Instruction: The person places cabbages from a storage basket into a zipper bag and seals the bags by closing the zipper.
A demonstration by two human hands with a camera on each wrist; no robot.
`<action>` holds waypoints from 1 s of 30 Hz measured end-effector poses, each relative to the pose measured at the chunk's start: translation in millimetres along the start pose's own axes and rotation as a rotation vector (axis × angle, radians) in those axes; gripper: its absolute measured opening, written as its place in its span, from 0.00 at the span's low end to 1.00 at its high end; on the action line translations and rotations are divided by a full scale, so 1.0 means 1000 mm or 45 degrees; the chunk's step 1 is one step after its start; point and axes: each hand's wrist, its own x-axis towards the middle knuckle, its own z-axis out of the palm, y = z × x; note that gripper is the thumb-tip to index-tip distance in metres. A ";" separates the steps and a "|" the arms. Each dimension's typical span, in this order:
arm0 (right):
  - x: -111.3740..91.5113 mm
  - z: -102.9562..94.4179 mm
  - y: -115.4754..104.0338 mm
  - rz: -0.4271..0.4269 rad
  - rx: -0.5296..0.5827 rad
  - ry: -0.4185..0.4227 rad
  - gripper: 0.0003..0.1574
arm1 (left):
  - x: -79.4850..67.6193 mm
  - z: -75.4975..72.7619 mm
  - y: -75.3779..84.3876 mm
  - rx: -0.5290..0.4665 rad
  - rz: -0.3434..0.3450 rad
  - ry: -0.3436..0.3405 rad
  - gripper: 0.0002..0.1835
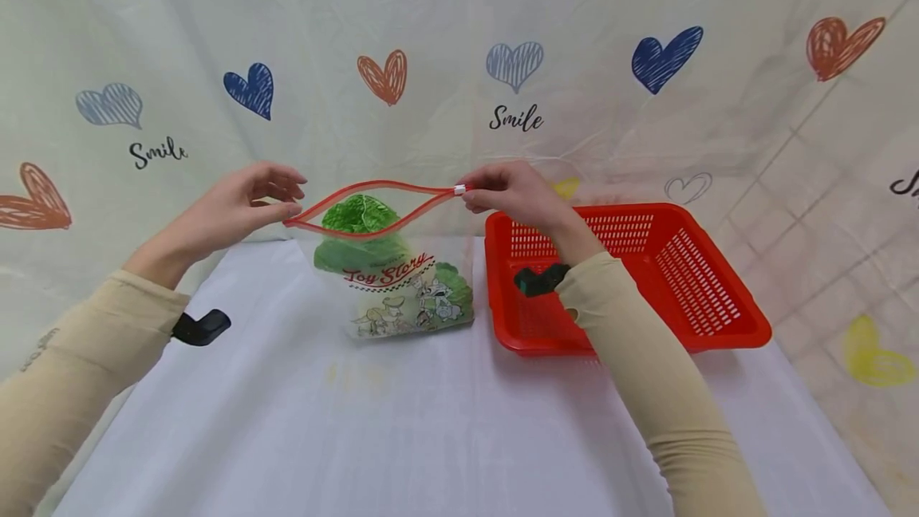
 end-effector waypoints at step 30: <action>-0.005 0.021 0.002 -0.112 0.341 0.108 0.11 | 0.083 0.093 0.105 0.224 0.213 -0.167 0.09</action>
